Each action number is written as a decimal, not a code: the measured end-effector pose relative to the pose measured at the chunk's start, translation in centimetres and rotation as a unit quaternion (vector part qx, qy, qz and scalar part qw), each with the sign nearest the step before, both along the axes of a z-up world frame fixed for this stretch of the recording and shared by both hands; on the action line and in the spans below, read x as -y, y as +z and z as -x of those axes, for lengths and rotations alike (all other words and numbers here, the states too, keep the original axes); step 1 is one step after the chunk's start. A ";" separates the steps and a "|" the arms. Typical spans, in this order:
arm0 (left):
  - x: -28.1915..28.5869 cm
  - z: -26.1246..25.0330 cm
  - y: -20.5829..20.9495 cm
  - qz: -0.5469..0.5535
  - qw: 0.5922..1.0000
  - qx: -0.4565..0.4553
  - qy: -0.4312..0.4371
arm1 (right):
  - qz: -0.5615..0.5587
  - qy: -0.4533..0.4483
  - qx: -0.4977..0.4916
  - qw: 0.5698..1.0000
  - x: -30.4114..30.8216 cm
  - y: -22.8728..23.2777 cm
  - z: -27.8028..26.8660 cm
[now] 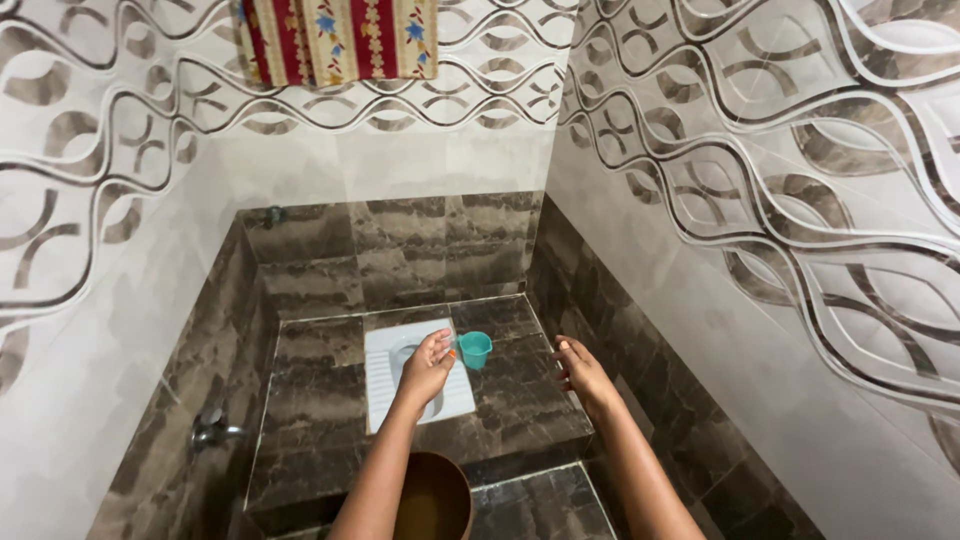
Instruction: The person scrubs the tiled floor and a floor drain with a blue brush and water from a bucket, then uses a small plastic cup to rinse the floor, a faucet, and the interior of the bucket.
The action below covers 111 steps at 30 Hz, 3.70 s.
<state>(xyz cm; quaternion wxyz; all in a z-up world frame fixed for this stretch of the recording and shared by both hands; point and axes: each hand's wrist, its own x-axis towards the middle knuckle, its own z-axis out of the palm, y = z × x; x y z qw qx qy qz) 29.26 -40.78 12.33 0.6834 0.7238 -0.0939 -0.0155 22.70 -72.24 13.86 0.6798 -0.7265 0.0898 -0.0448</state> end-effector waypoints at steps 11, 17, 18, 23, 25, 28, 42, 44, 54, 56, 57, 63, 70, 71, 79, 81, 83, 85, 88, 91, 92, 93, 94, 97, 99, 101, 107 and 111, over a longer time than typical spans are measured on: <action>1.0 -3.3 0.5 -0.008 1.000 0.022 -0.003 | -0.030 -0.011 -0.022 0.999 0.5 -1.3 -3.8; 1.6 -5.0 0.0 -0.015 1.000 0.010 -0.010 | -0.025 -0.033 -0.032 0.999 1.0 -2.3 -4.0; 1.7 -5.3 -0.2 -0.016 1.000 0.010 -0.013 | -0.033 -0.033 -0.029 0.999 1.2 -2.4 -4.3; 2.4 -7.4 -1.7 0.042 0.998 0.003 -0.042 | -0.040 -0.045 -0.032 0.998 2.7 -2.6 -5.4; 2.4 -8.1 -2.0 0.046 0.998 0.004 -0.043 | -0.049 -0.046 -0.035 0.997 3.2 -3.0 -6.4; 1.9 -8.2 -2.3 0.036 0.999 -0.002 -0.030 | -0.069 -0.031 -0.046 0.996 3.5 -3.9 -8.2; 2.0 -13.2 -1.6 0.019 0.998 -0.019 0.059 | -0.025 0.063 -0.057 0.996 0.9 -2.9 -18.9; 2.7 -14.1 -2.0 0.005 0.998 -0.010 0.065 | -0.018 0.073 -0.056 0.996 0.8 -3.2 -20.4; 5.7 -15.0 -3.5 0.064 0.993 -0.027 0.094 | 0.010 0.129 -0.084 0.988 2.5 -8.5 -26.6; 5.9 -14.7 -3.4 0.073 0.991 -0.019 0.113 | 0.014 0.135 -0.086 0.987 2.3 -8.5 -26.9; 5.8 -14.4 -3.5 0.073 0.990 -0.023 0.116 | 0.030 0.137 -0.082 0.987 2.1 -8.4 -26.9; 5.0 -13.4 -2.6 0.080 0.989 0.006 0.122 | 0.002 0.147 -0.061 0.987 0.9 -7.2 -26.2; 2.7 -11.2 -1.0 0.084 0.990 0.009 0.116 | -0.013 0.140 -0.074 0.987 -0.6 -5.1 -24.2; 2.4 -10.9 -1.2 0.090 0.989 0.010 0.121 | -0.011 0.142 -0.075 0.987 -0.8 -4.9 -23.8; -0.8 -8.6 -1.4 0.056 0.989 0.022 0.139 | -0.027 0.170 -0.053 0.984 -3.4 -4.5 -21.8; -1.4 -8.1 -1.5 0.049 0.988 0.033 0.144 | -0.023 0.170 -0.048 0.984 -3.8 -4.0 -21.3; -2.0 -7.9 -1.7 0.079 0.987 0.051 0.131 | -0.021 0.169 -0.043 0.984 -4.4 -3.6 -20.8; -2.5 -7.8 -1.8 0.080 0.987 0.050 0.133 | -0.028 0.174 -0.049 0.983 -4.8 -3.1 -20.6; -3.0 -7.2 -1.9 0.092 0.985 0.043 0.141 | -0.008 0.169 -0.055 0.984 -5.3 -2.8 -20.2; -3.5 -6.2 -2.0 0.087 0.983 0.032 0.156 | -0.025 0.183 -0.066 0.981 -5.7 -2.8 -20.5; -3.8 -6.0 -2.1 0.072 0.984 0.025 0.162 | -0.024 0.190 -0.066 0.979 -6.0 -2.8 -20.9; -4.1 -5.9 -2.1 0.072 0.983 0.026 0.169 | -0.017 0.195 -0.063 0.979 -6.2 -2.9 -21.4; -4.3 -5.8 -2.1 0.065 0.982 0.031 0.176 | -0.010 0.200 -0.059 0.978 -6.6 -3.0 -21.9; -5.1 -6.1 -2.2 0.050 0.978 0.022 0.200 | 0.001 0.211 -0.061 0.976 -7.4 -3.4 -23.0; -5.1 -6.2 -2.6 0.046 0.975 0.005 0.215 | 0.006 0.220 -0.067 0.973 -7.6 -3.9 -23.3; -4.7 -6.8 -2.8 0.103 0.970 0.016 0.219 | 0.012 0.228 -0.068 0.971 -7.2 -4.1 -24.5; -1.2 -8.5 -4.0 0.093 0.970 0.006 0.223 | 0.014 0.224 -0.089 0.970 -4.0 -6.2 -27.1; 1.1 -9.4 -4.9 0.075 0.970 -0.035 0.227 | 0.003 0.211 -0.105 0.972 -1.6 -7.8 -28.6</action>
